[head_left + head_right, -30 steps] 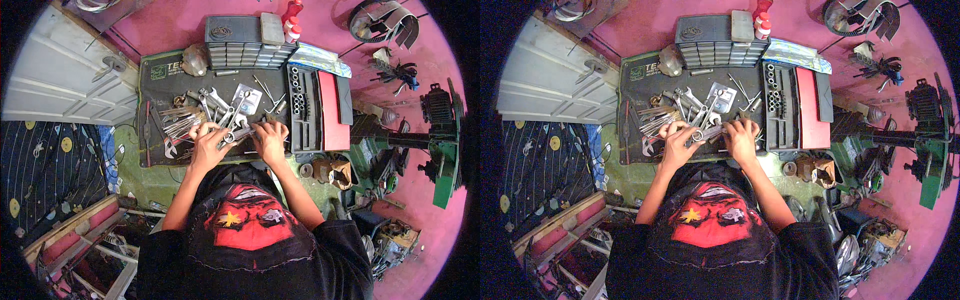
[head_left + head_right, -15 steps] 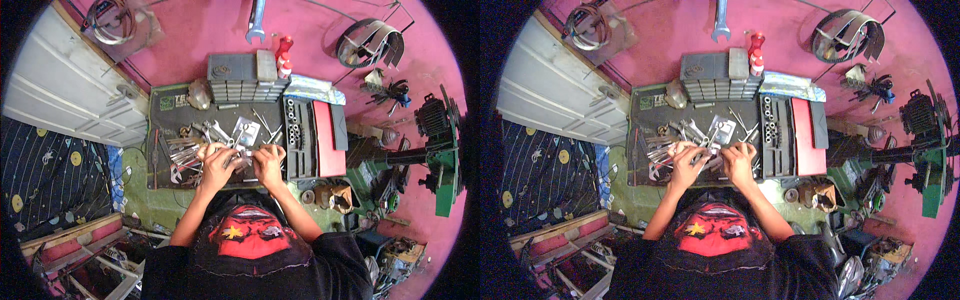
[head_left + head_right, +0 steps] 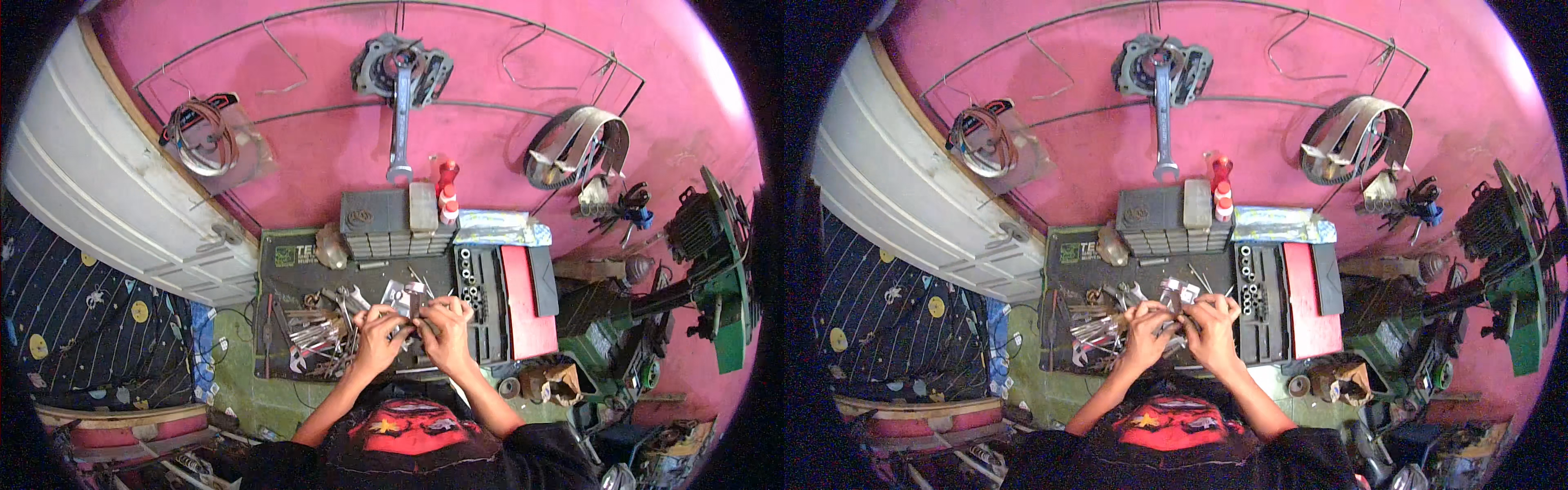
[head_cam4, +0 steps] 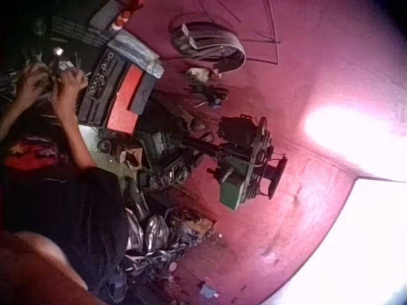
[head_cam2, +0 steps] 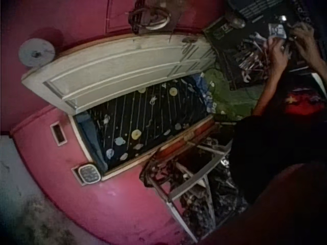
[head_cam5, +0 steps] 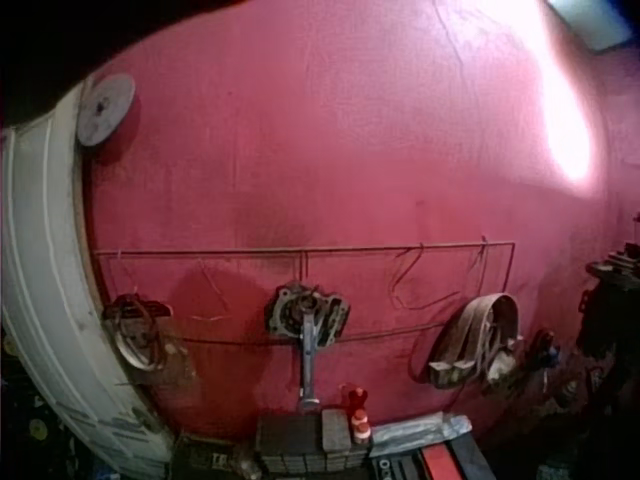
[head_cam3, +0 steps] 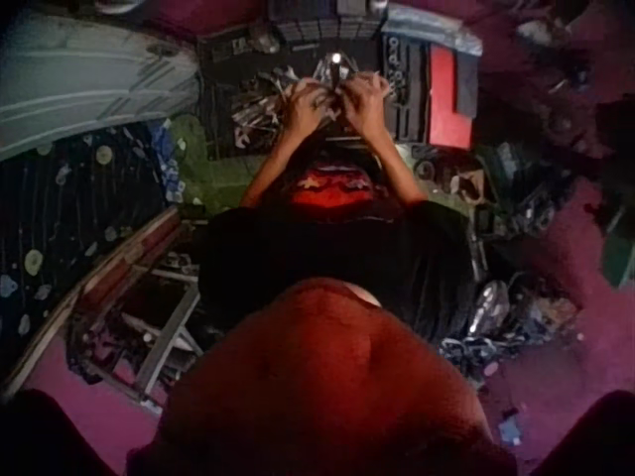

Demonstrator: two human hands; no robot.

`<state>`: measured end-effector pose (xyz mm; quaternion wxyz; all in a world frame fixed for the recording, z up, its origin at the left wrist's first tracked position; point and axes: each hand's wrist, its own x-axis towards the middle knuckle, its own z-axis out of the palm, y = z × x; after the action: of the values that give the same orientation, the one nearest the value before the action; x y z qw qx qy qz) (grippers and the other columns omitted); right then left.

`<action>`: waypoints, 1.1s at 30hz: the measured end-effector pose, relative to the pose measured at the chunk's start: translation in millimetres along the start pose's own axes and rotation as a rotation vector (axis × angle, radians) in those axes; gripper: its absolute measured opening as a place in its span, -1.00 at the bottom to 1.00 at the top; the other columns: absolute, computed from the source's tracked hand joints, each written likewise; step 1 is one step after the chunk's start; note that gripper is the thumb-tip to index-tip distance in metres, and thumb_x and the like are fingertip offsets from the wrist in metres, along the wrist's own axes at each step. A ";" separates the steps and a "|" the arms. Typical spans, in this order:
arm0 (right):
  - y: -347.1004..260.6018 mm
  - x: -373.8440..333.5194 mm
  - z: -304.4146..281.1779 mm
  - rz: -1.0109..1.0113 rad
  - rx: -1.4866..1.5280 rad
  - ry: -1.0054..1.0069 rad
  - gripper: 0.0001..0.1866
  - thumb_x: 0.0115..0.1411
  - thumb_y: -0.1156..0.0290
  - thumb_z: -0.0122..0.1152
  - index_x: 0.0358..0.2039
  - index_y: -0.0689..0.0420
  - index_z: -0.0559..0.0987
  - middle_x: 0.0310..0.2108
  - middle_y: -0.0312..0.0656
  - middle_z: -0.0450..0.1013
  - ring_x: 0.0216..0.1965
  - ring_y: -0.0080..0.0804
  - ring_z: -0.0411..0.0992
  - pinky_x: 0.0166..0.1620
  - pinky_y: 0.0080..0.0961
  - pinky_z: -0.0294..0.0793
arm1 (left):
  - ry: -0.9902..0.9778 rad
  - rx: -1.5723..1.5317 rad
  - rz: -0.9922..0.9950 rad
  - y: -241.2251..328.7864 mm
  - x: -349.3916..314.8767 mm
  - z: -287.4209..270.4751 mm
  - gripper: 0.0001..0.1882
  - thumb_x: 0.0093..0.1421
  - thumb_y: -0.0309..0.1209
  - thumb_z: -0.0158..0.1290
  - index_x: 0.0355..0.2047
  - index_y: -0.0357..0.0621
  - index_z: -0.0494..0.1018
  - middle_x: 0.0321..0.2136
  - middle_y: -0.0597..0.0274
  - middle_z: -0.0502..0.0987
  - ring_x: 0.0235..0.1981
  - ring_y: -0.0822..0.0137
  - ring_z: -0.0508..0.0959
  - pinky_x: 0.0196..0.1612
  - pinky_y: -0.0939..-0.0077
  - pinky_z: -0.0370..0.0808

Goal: The person is sorting and organizing various wrenches and mechanical components on a workbench.

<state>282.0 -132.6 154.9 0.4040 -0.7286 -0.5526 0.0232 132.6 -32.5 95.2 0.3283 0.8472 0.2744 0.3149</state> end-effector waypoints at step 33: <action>-54.1 251.8 -123.9 -0.099 0.399 0.055 -0.82 0.17 0.52 0.37 -0.20 0.24 0.71 -0.32 -0.12 0.61 0.03 -0.13 0.56 0.17 -0.20 0.26 | 0.189 -0.252 0.079 137.6 227.3 -108.2 -0.88 0.11 -0.38 0.38 -0.40 -0.07 0.66 -0.25 0.22 0.67 -0.12 0.25 0.66 0.11 0.21 0.27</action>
<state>396.7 8.5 375.4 0.5559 -0.6065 -0.5609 0.0923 238.9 74.5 339.3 0.3922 0.7761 0.2289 0.4376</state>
